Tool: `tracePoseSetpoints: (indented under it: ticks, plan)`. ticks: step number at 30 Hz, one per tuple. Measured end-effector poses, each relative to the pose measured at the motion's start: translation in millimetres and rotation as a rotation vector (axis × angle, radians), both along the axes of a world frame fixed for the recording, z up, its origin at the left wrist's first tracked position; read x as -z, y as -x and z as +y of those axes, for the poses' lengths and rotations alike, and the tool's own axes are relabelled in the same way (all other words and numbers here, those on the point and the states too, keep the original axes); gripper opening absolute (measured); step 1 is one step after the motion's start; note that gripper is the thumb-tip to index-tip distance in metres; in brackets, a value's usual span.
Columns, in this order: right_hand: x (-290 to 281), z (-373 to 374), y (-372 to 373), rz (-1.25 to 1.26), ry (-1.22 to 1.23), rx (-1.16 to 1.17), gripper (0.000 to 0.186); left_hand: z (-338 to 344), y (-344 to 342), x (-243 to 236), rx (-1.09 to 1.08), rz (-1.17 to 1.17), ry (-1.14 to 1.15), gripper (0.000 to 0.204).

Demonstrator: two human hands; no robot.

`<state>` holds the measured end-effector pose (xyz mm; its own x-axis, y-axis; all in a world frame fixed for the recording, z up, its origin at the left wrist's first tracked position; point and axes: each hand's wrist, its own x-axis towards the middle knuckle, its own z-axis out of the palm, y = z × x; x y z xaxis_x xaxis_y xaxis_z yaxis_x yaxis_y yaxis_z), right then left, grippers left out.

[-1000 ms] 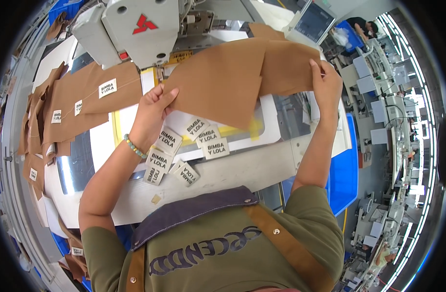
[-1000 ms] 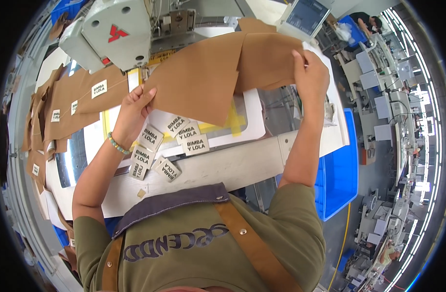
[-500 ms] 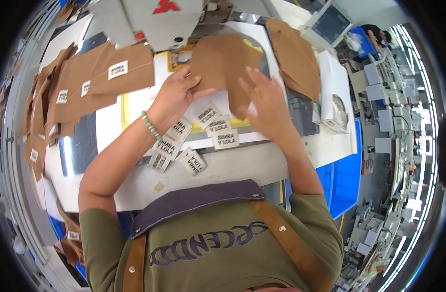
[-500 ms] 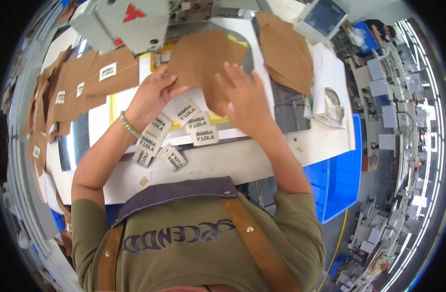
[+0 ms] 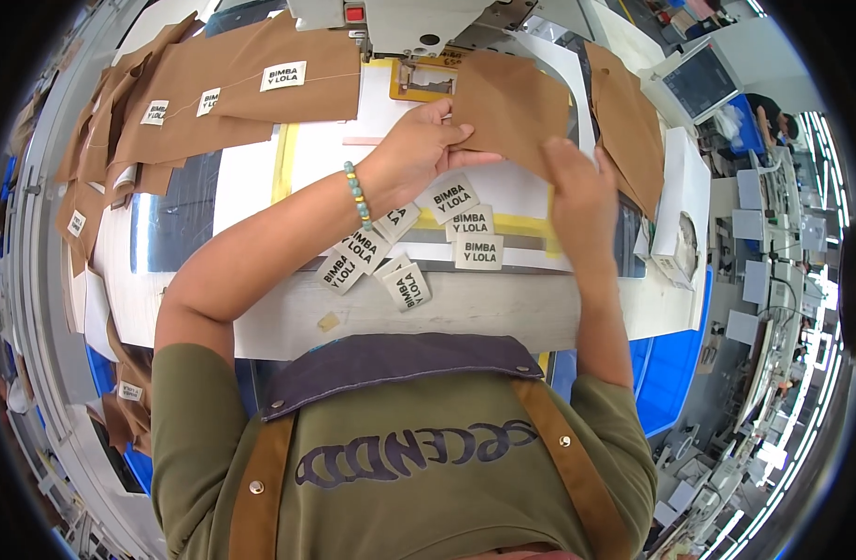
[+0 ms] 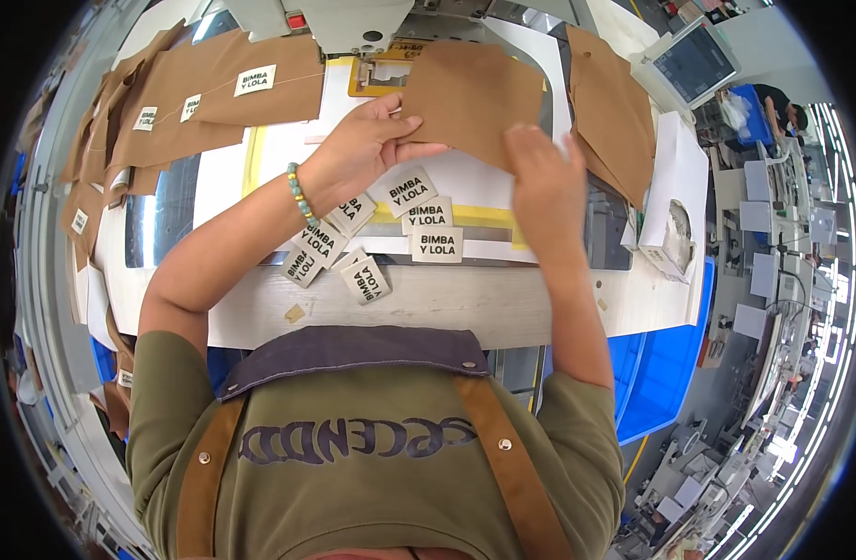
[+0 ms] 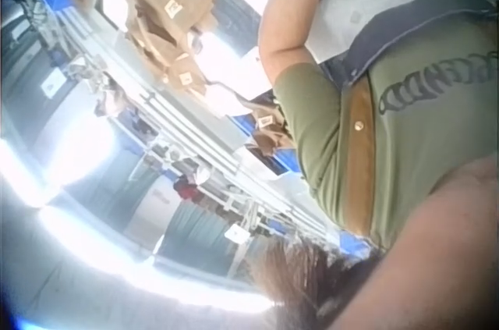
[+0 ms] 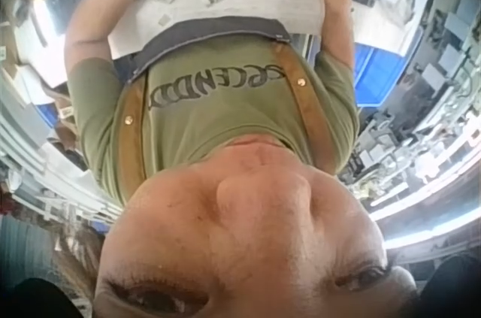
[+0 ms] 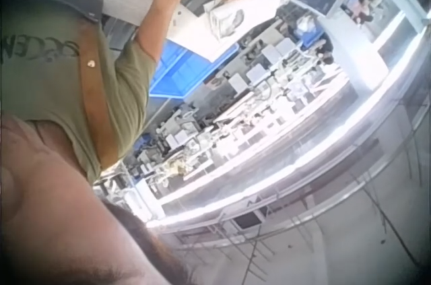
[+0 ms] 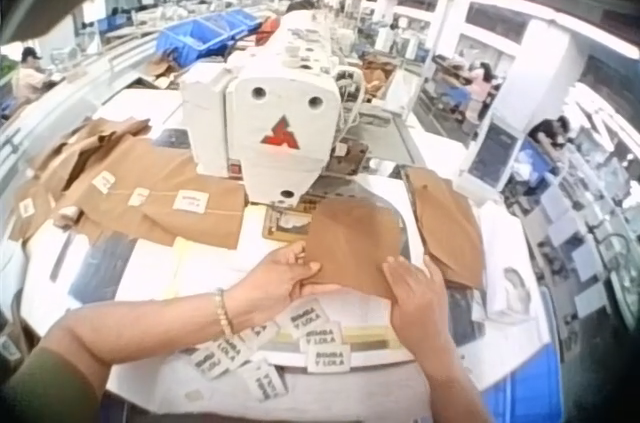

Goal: Sewing rectangular brand labels onto pieces of brown leather using an industrial sewing machine.

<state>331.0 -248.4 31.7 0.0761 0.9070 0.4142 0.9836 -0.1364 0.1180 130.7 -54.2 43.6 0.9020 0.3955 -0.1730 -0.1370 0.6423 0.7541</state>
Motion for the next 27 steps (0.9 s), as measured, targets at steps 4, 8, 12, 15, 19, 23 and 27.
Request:
tracePoseSetpoints:
  ticks: [4, 8, 12, 15, 19, 23, 27]
  plan:
    - [-45.9, -5.6, 5.1, -0.165, -0.181, 0.064, 0.047, 0.0, -10.1, 15.5, 0.022, 0.135, -0.019, 0.04]
    - [-46.9, -26.8, 31.2, -0.105, 0.108, 0.088, 0.046, -2.5, -25.7, 23.3, 0.105, 0.155, -0.027, 0.044]
    - [-40.4, -31.2, 38.0, -0.051, 0.164, 0.126, 0.042, 2.0, -22.4, 15.6, 0.155, 0.149, -0.086, 0.041]
    - [-36.0, -22.6, 29.5, 0.0, 0.233, 0.228, 0.038, 3.9, -8.4, 4.4, 0.096, 0.21, -0.12, 0.047]
    - [-21.9, 5.1, 16.3, 0.227, 0.203, 0.128, 0.042, 10.6, 10.5, 5.2, -0.024, 0.276, -0.157, 0.049]
    - [-0.5, 40.2, 3.8, 0.295, 0.12, -0.114, 0.05, 18.3, 30.8, 6.9, -0.207, 0.352, -0.167, 0.048]
    - [16.5, 73.2, -0.5, 0.291, 0.121, -0.195, 0.056, 37.9, 55.8, 18.4, -0.258, 0.291, -0.252, 0.048]
